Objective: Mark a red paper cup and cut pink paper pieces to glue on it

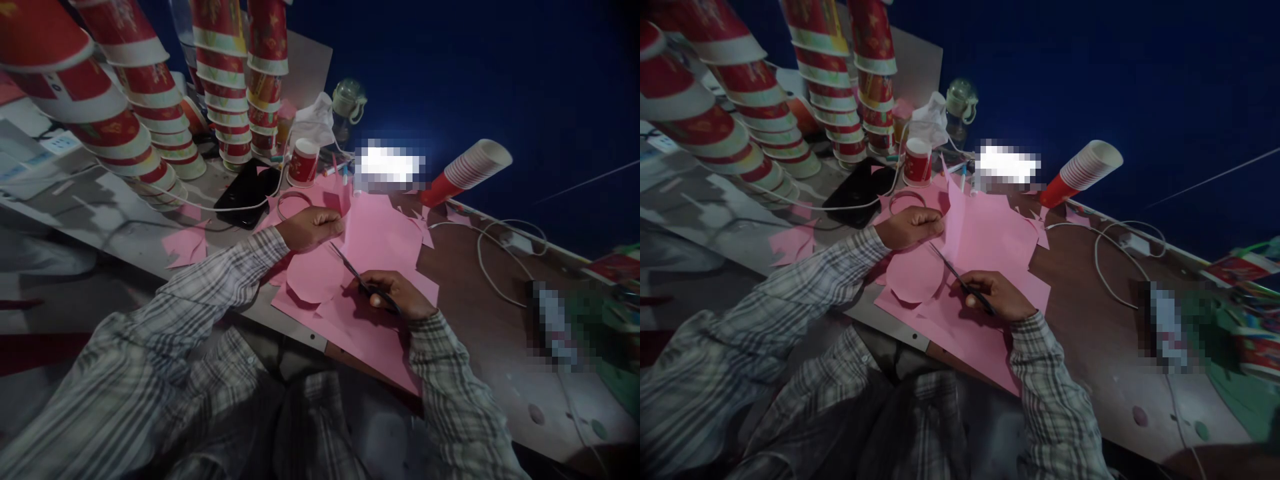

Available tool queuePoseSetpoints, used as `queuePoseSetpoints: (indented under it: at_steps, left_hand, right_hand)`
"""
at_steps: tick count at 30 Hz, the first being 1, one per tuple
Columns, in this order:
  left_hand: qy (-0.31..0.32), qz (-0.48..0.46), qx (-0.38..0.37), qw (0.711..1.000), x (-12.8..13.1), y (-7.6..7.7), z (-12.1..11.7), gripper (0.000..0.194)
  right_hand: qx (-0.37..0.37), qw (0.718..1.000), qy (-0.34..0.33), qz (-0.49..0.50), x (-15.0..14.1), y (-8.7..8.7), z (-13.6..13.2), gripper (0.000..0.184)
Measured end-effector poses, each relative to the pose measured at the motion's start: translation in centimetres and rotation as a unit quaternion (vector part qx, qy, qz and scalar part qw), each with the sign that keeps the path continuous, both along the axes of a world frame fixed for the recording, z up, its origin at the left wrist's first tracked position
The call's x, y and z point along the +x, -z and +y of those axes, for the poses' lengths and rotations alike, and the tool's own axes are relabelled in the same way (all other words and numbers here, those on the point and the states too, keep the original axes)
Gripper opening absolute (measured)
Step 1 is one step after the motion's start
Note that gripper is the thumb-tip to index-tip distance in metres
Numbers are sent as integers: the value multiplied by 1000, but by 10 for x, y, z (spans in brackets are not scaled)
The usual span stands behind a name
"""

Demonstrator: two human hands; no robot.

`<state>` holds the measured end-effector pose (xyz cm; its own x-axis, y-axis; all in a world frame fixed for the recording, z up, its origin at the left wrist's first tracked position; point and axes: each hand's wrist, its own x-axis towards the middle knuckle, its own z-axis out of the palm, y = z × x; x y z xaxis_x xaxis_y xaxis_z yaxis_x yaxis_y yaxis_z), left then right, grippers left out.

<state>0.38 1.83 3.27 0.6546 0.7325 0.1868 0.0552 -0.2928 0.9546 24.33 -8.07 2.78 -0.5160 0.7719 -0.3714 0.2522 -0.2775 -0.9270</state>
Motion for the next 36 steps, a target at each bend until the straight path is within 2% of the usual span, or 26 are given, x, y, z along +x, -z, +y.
queuePoseSetpoints:
  at_steps: [16, 26, 32, 36]
  left_hand:
    - [10, -1, -2, 1000, 0, 0, -1, 45]
    - [17, -5, -43, 999, 0, -3, -3, 51]
    - [35, -11, -55, 998, 0, -4, -3, 49]
    - [44, 1, -58, 997, -1, -3, -3, 46]
  right_hand:
    - [34, 999, -6, -19, 1, 3, 0, 56]
    - [21, 999, -12, -23, -2, -2, -1, 56]
    - [3, 1000, -8, -27, -4, -4, -3, 50]
    - [-16, 999, -11, -35, -3, -3, -2, 53]
